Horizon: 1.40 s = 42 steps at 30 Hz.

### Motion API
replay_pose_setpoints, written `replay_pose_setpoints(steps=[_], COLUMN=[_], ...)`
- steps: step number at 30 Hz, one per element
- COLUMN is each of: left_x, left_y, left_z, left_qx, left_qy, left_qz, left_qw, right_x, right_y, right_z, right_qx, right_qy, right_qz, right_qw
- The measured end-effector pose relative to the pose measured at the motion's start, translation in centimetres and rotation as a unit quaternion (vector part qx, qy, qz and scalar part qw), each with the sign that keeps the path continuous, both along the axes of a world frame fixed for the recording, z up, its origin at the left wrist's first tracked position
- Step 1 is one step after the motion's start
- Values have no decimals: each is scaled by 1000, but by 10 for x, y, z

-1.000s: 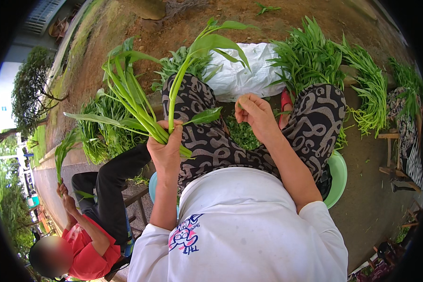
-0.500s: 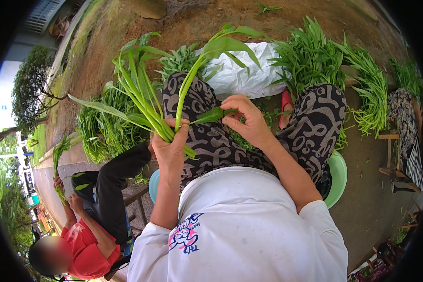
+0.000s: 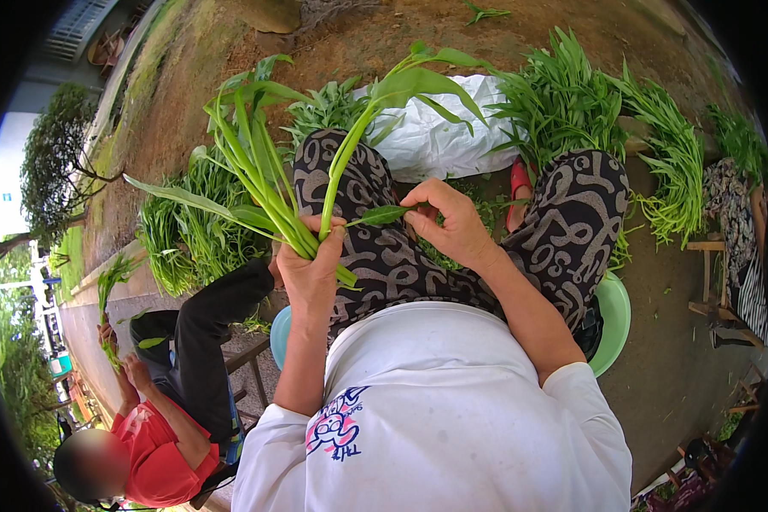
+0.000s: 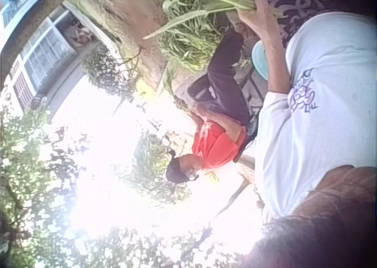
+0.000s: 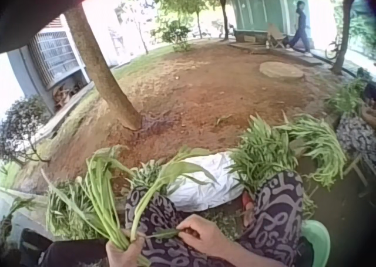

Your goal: The person is sorting water spinach by plucking leaves and small stems from the stalks by hand. The person works through the bunch one stalk at a time while seated outdoors.

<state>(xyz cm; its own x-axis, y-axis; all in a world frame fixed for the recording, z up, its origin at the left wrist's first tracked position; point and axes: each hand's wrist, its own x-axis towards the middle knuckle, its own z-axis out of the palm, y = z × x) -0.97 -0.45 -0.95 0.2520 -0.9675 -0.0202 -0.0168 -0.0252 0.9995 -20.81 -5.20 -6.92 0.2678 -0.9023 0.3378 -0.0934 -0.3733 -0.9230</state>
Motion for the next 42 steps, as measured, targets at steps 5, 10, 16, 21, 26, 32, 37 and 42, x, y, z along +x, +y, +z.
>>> replay_pose_setpoints(steps=[5,10,16,21,26,32,37,42], left_x=[-2,-6,-8,-13,-9,-5,-6,-12], left_y=[0,-2,-2,-3,-7,-7,-7,-6], left_z=[-3,-3,4,1,7,4,1,4], left_qx=[-40,-41,-6,-9,-53,-61,-62,-33], left_qy=[9,11,9,-22,-39,-35,-41,-10], left_qz=[1,8,-15,-13,8,7,2,3], left_qw=[999,999,1000,1000,998,998,997,999], right_x=[0,0,-4,-3,-14,-16,-5,-2], right_y=[1,0,1,-3,-11,-9,-2,1], right_z=[-2,-4,-2,-8,-3,0,7,9], right_qx=[-12,-22,203,283,283,238,186,63], right_qy=[4,-17,-159,-317,-380,-272,-221,-90], right_qz=[-5,17,61,53,38,59,73,32], right_qw=[1000,999,964,904,880,930,954,993])
